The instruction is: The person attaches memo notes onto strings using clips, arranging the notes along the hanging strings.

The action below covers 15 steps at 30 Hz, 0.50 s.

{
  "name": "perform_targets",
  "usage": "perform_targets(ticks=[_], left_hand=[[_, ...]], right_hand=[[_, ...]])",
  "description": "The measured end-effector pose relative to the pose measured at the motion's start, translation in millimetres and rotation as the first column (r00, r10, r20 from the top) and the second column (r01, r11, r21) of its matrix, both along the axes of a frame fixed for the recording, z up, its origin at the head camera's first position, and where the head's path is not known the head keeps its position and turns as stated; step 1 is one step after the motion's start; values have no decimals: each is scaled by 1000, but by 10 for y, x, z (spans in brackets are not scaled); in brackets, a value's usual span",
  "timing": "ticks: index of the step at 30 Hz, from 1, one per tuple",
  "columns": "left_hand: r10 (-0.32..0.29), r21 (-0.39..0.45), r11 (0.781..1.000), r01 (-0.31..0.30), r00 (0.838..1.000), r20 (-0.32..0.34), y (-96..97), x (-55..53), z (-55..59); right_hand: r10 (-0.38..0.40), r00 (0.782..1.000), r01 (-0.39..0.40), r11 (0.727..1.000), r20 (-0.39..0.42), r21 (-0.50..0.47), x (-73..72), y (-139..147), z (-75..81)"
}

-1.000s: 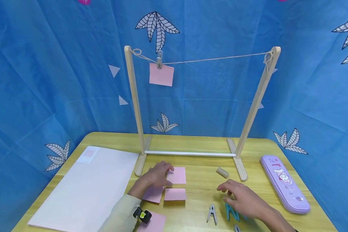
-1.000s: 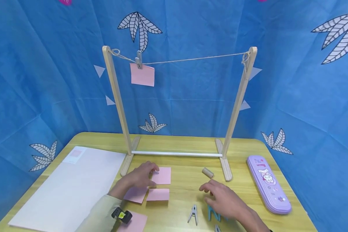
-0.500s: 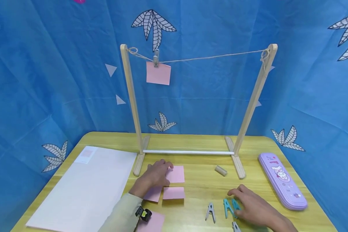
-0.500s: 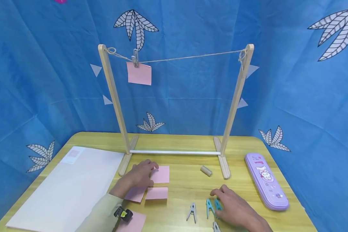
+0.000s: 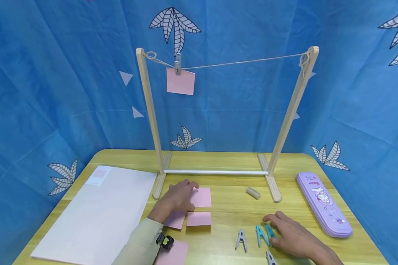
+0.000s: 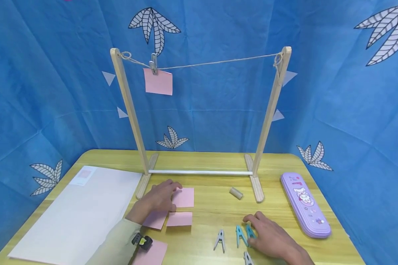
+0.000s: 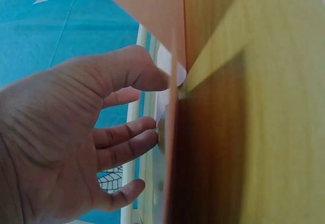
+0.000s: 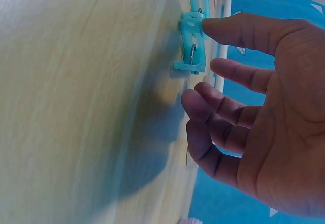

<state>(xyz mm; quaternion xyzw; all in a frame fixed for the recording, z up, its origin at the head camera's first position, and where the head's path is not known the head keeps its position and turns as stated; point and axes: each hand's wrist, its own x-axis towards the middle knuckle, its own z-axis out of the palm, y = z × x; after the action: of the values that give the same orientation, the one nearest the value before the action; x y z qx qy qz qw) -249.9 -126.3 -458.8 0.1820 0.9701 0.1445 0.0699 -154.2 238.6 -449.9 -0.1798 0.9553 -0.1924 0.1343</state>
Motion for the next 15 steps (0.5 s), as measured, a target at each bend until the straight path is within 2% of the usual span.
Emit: perform_targets(ticks=[4, 11, 15], left_hand=[[19, 9, 1000, -19, 1000, 16, -27, -17, -16], [116, 6, 993, -117, 992, 47, -33, -41, -8], [149, 4, 989, -150, 986, 67, -35, -82, -10]], right_hand=[[-3, 1000, 3, 1000, 3, -8, -11, 2, 3], [-3, 1000, 3, 1000, 11, -18, -21, 17, 6], [1, 1000, -1, 1000, 19, -25, -27, 21, 1]])
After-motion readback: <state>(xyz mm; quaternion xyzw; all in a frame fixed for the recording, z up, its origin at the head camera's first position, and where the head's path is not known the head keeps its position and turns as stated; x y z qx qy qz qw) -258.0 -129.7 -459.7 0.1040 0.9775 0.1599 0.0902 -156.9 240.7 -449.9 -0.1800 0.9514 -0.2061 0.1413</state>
